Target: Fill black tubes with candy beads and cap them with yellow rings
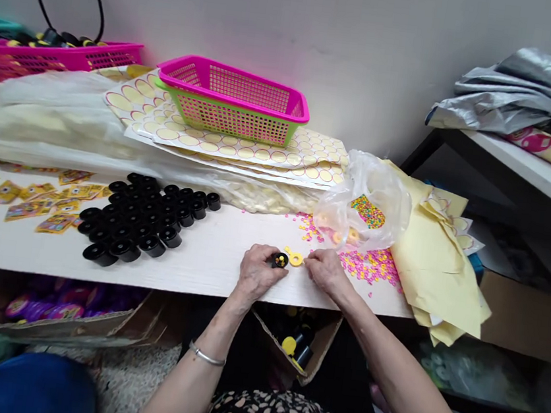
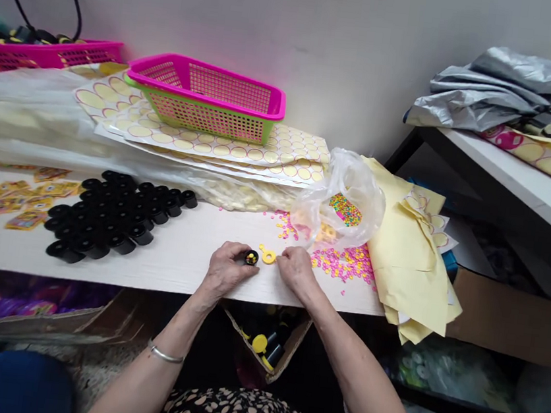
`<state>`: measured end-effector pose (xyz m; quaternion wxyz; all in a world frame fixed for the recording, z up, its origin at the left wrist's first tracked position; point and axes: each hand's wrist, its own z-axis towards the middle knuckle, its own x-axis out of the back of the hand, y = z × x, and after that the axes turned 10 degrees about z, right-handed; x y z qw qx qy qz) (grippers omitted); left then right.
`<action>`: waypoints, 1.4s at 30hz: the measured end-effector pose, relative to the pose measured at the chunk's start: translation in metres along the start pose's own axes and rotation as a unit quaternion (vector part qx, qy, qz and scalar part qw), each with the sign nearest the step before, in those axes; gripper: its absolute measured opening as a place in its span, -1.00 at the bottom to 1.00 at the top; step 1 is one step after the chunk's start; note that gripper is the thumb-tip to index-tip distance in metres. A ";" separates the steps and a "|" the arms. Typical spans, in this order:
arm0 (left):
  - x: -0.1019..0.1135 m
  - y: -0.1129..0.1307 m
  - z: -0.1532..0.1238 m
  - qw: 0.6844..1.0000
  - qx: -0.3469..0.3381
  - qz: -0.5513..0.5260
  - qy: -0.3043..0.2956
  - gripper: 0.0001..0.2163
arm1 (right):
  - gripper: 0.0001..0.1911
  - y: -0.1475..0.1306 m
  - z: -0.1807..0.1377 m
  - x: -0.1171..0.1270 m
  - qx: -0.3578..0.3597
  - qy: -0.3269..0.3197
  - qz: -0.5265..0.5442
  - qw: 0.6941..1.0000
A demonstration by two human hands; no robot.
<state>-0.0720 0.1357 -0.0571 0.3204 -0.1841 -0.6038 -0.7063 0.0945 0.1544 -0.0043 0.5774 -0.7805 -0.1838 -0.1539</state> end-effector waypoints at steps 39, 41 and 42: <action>0.006 0.032 0.001 0.940 0.173 -0.290 -0.048 -0.69 | -0.80 -0.004 -0.014 -0.035 0.130 -0.074 0.217 0.965; 0.002 0.035 -0.002 0.941 0.180 -0.284 -0.030 -0.69 | -0.68 0.000 -0.015 -0.039 0.054 -0.100 0.336 0.935; 0.001 0.035 -0.003 0.940 0.185 -0.284 -0.023 -0.68 | -0.64 0.001 -0.015 -0.042 0.023 -0.099 0.375 0.922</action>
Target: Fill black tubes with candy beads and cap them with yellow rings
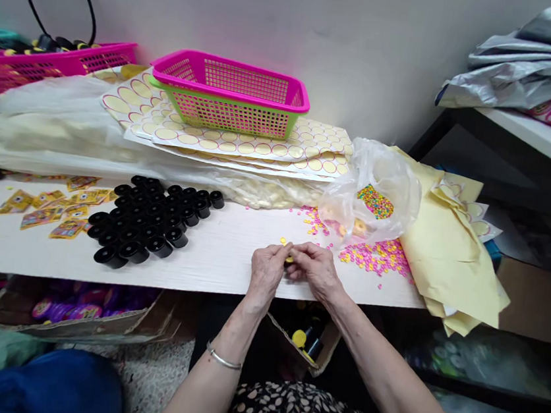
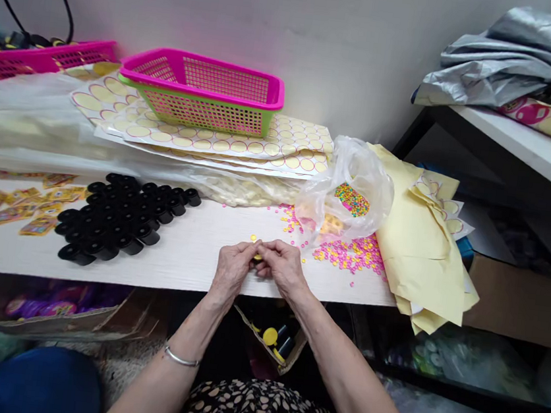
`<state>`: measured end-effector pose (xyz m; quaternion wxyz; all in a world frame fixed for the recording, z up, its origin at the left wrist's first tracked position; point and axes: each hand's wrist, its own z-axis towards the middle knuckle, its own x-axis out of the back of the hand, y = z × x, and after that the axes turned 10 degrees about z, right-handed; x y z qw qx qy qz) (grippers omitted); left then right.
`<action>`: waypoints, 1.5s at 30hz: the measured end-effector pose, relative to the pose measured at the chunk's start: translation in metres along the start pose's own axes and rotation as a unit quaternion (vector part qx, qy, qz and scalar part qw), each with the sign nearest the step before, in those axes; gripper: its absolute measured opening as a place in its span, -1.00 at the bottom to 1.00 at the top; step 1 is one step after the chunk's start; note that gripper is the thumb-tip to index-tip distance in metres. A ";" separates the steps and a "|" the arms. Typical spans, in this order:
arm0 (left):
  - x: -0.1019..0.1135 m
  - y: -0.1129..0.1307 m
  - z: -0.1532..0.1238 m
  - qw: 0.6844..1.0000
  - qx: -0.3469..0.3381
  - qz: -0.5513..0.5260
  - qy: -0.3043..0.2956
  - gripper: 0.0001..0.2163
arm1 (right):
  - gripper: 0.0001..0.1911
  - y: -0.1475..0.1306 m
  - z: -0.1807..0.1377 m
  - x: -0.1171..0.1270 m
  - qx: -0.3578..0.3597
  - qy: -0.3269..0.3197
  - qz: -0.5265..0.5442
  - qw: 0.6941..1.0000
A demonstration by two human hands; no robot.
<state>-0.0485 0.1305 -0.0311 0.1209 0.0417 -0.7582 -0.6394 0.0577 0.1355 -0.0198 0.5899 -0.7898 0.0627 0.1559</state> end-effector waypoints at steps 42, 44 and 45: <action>0.026 0.009 -0.065 0.873 -0.305 0.231 -0.303 -0.79 | -0.65 -0.011 -0.057 0.047 -0.174 -0.227 0.056 0.957; 0.023 0.008 -0.067 0.866 -0.299 0.247 -0.316 -0.80 | -0.63 -0.010 -0.059 0.049 -0.177 -0.236 0.038 0.955; 0.022 0.008 -0.069 0.863 -0.297 0.252 -0.322 -0.80 | -0.62 -0.010 -0.060 0.050 -0.175 -0.243 0.031 0.954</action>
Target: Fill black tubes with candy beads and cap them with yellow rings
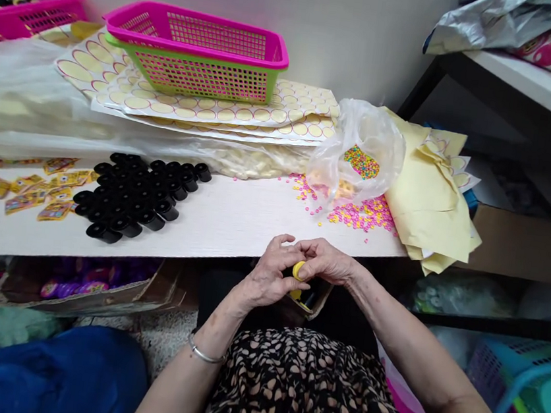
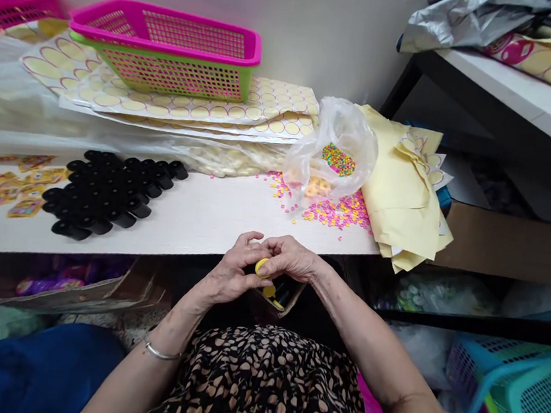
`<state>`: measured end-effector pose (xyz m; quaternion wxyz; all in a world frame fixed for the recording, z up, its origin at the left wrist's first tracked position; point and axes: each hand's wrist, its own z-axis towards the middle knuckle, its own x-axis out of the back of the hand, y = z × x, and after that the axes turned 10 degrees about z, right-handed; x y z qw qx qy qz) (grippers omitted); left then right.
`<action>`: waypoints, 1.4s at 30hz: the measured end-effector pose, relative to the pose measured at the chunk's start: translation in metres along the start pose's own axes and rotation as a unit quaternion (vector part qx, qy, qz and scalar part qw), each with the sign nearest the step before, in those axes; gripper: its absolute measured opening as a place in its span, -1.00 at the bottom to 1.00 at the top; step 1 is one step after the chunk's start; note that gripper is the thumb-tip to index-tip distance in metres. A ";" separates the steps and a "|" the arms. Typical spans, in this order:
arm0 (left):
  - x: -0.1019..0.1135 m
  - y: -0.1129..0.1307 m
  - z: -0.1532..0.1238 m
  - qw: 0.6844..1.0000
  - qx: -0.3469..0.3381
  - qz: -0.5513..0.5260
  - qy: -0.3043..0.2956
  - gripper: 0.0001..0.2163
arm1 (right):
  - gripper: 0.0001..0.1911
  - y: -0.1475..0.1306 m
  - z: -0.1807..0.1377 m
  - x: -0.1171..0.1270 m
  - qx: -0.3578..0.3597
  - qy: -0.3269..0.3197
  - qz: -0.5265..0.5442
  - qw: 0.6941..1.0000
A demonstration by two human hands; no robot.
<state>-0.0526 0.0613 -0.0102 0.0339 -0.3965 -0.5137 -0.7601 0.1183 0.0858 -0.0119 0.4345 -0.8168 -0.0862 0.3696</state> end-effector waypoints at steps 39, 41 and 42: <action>-0.046 0.032 0.016 0.987 -0.121 -0.012 -0.107 -0.84 | -0.47 0.065 -0.060 0.009 0.137 0.017 0.190 0.972; -0.047 0.032 0.016 0.986 -0.112 -0.018 -0.125 -0.83 | -0.45 0.066 -0.062 0.012 0.161 0.041 0.183 0.969; -0.045 0.030 0.016 0.984 -0.105 -0.031 -0.138 -0.79 | -0.44 0.068 -0.061 0.014 0.167 0.061 0.170 0.969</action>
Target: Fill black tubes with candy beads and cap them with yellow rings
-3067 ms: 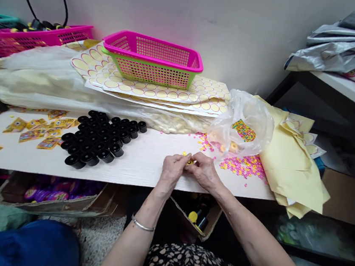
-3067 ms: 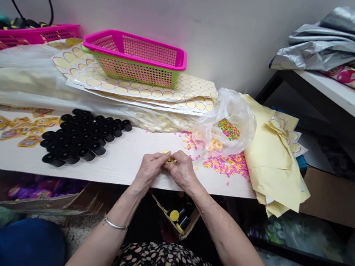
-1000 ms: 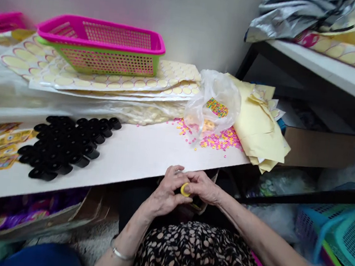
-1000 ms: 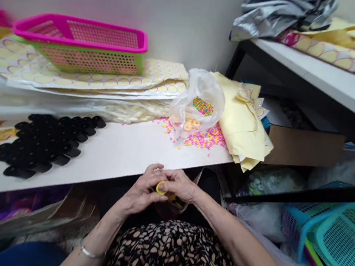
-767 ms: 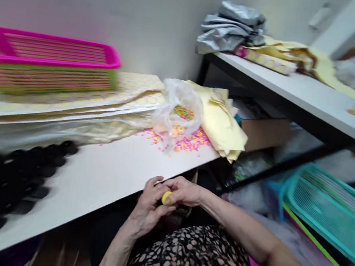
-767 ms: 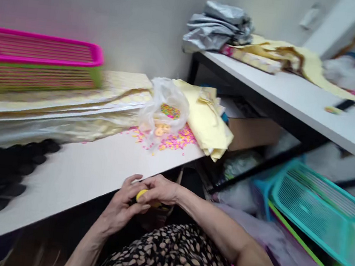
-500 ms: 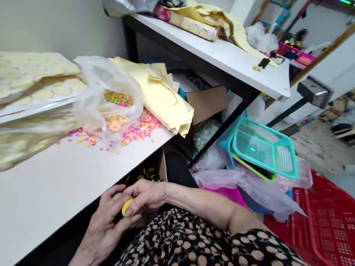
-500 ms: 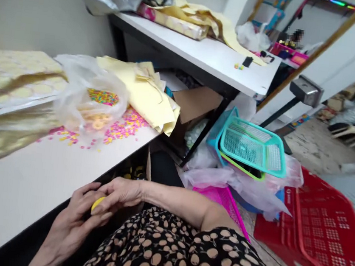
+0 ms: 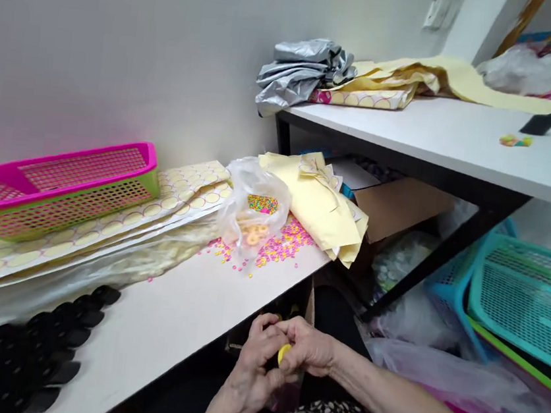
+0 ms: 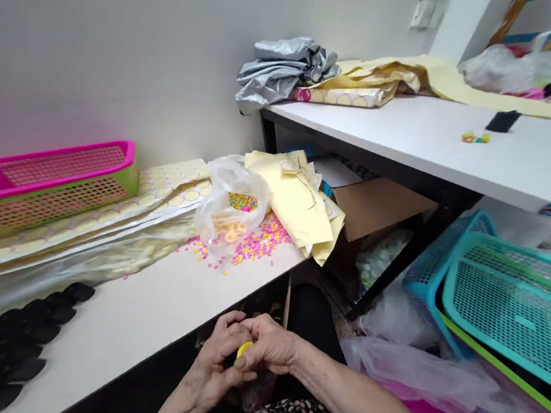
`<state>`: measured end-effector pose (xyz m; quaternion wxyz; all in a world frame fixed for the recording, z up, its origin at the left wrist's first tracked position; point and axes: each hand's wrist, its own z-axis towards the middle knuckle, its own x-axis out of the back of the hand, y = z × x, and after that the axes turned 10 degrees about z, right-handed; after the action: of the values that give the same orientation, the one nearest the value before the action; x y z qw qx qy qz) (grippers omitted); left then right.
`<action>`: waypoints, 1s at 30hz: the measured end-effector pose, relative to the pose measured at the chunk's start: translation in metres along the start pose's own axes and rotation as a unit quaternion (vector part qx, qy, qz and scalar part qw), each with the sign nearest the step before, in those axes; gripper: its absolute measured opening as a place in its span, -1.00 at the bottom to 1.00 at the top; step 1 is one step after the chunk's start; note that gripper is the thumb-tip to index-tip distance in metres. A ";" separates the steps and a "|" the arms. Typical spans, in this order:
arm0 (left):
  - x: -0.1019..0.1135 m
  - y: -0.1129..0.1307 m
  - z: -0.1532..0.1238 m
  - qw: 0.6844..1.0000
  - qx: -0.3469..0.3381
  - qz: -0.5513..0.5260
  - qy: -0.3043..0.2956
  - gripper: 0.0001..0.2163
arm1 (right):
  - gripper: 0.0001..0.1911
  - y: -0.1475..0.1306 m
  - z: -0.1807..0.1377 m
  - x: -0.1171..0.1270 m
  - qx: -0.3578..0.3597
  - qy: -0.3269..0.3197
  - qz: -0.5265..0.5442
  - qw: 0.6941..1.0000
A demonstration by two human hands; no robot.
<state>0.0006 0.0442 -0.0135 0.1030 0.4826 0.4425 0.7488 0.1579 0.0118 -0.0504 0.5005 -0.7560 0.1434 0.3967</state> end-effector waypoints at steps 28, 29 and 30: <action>0.210 -0.044 0.262 0.847 0.110 -0.441 0.276 -0.91 | -0.57 -0.018 0.059 0.022 -0.166 -0.005 -0.708 0.687; 0.210 -0.045 0.261 0.848 0.104 -0.442 0.274 -0.90 | -0.59 -0.019 0.060 0.017 -0.138 -0.017 -0.726 0.674; 0.209 -0.046 0.259 0.850 0.101 -0.441 0.268 -0.89 | -0.63 -0.022 0.060 0.011 -0.102 -0.028 -0.740 0.664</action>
<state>0.0912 0.3386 0.1202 0.2503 0.0249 0.6927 0.6760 0.1512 0.0764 -0.0555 0.5530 -0.6481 -0.5186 -0.0714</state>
